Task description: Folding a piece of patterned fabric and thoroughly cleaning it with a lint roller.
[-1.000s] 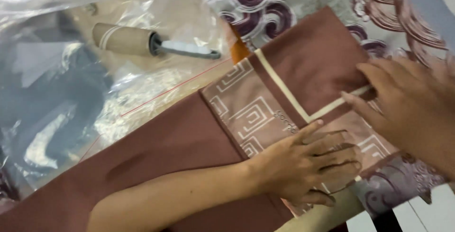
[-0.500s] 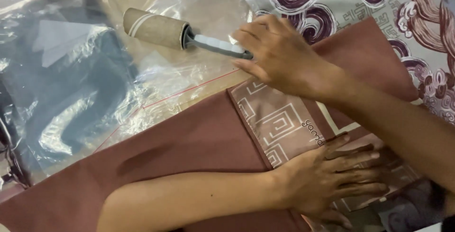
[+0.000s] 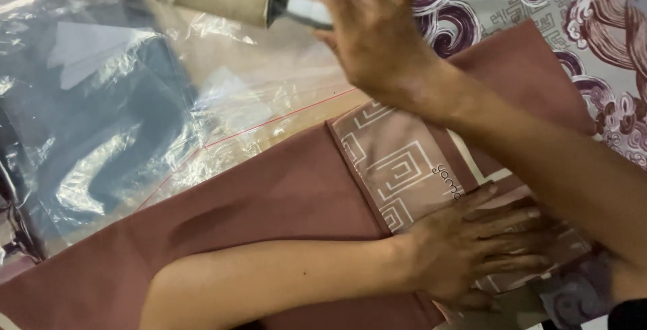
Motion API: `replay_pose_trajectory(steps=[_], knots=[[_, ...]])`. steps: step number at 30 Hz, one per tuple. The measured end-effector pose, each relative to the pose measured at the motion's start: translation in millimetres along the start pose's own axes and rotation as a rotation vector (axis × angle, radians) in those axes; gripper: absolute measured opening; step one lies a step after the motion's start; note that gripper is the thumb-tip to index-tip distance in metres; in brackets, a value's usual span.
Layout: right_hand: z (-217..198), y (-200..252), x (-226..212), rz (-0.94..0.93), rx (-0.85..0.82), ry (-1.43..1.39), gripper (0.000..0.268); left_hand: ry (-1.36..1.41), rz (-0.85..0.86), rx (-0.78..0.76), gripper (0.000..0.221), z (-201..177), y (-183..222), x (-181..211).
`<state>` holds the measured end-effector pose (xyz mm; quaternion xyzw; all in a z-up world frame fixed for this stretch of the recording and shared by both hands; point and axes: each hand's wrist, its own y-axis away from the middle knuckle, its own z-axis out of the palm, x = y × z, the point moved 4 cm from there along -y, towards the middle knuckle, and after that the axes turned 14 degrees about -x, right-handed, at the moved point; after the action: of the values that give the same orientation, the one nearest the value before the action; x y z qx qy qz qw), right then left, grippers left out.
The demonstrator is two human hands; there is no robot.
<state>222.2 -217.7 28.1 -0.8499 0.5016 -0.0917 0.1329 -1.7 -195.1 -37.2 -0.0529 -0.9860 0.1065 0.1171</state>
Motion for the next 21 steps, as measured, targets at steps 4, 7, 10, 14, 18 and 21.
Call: replay_pose_trajectory(steps=[4,7,10,14,18,21], knots=[[-57.5,41.5,5.2,0.026,0.079,-0.142,0.033,-0.169,-0.052,-0.232,0.085,-9.4,7.4,3.9],[-89.9,84.4,8.8,0.348,-0.235,-0.524,0.035,-0.173,-0.132,-0.023,0.089,-31.3,25.9,-3.0],[-97.3,145.2,22.0,0.663,-0.357,-0.634,0.023,-0.262,-0.051,-0.084,0.109,-56.4,54.0,-10.8],[-98.8,234.2,43.7,0.667,-0.225,-0.488,0.031,0.141,0.110,0.146,0.019,-84.1,82.3,-7.0],[-71.7,308.4,64.2,0.835,-0.006,-0.725,0.048,0.139,0.077,0.204,0.020,-87.6,90.2,2.7],[-76.9,326.6,59.1,0.907,-0.074,-0.544,0.037,0.038,0.080,0.164,0.019,-93.7,93.2,4.0]])
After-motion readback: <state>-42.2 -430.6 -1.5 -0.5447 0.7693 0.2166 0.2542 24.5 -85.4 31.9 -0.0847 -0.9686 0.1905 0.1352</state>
